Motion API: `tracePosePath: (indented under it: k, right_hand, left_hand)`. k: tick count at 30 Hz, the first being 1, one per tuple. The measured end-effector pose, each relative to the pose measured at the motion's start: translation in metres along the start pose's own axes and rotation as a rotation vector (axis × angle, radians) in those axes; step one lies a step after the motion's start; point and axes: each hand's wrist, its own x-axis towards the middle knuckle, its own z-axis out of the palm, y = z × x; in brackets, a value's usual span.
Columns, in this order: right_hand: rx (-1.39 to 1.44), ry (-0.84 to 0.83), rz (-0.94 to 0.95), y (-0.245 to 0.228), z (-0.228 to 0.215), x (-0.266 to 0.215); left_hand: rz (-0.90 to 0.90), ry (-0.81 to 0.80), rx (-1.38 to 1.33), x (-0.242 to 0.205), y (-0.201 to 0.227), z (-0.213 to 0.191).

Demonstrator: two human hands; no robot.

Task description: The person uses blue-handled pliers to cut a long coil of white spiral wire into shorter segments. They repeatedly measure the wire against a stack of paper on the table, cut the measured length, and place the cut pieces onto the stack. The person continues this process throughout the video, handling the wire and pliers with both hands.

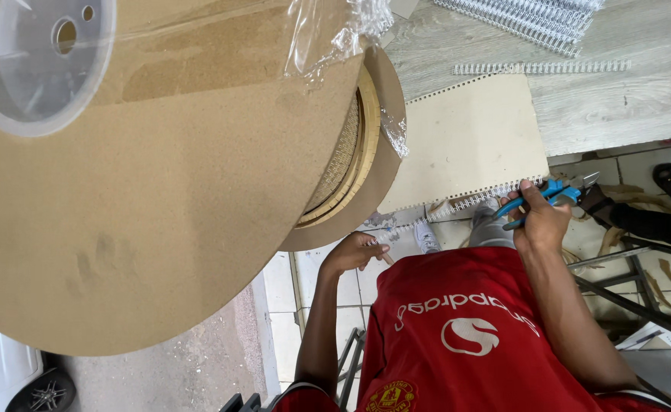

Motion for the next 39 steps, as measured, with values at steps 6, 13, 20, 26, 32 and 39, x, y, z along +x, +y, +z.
tracePosePath:
  k: [6, 13, 20, 26, 32, 39]
  right_hand:
    - [0.053, 0.054, 0.011, 0.003, 0.008, 0.000]
    - [0.043, 0.025, -0.012, 0.005, 0.006, -0.001]
    - [0.021, 0.000, -0.004, -0.001, 0.007, -0.005]
    - [0.017, -0.001, -0.001, -0.002, 0.007, -0.004]
    - [0.017, 0.004, -0.002, 0.002, 0.003, 0.000]
    - [0.016, -0.015, 0.000, 0.010, -0.004, 0.004]
  left_hand:
    - [0.018, 0.281, -0.308, -0.005, 0.030, 0.027]
    - [-0.012, 0.592, -0.505, 0.012, 0.046, 0.047]
    - [-0.048, 0.659, -0.589, 0.016, 0.046, 0.052]
    - [0.032, 0.620, -0.428, 0.016, 0.044, 0.052]
    - [-0.030, 0.668, -0.375, 0.004, 0.062, 0.052]
    - [0.020, 0.739, -0.313, 0.009, 0.062, 0.055]
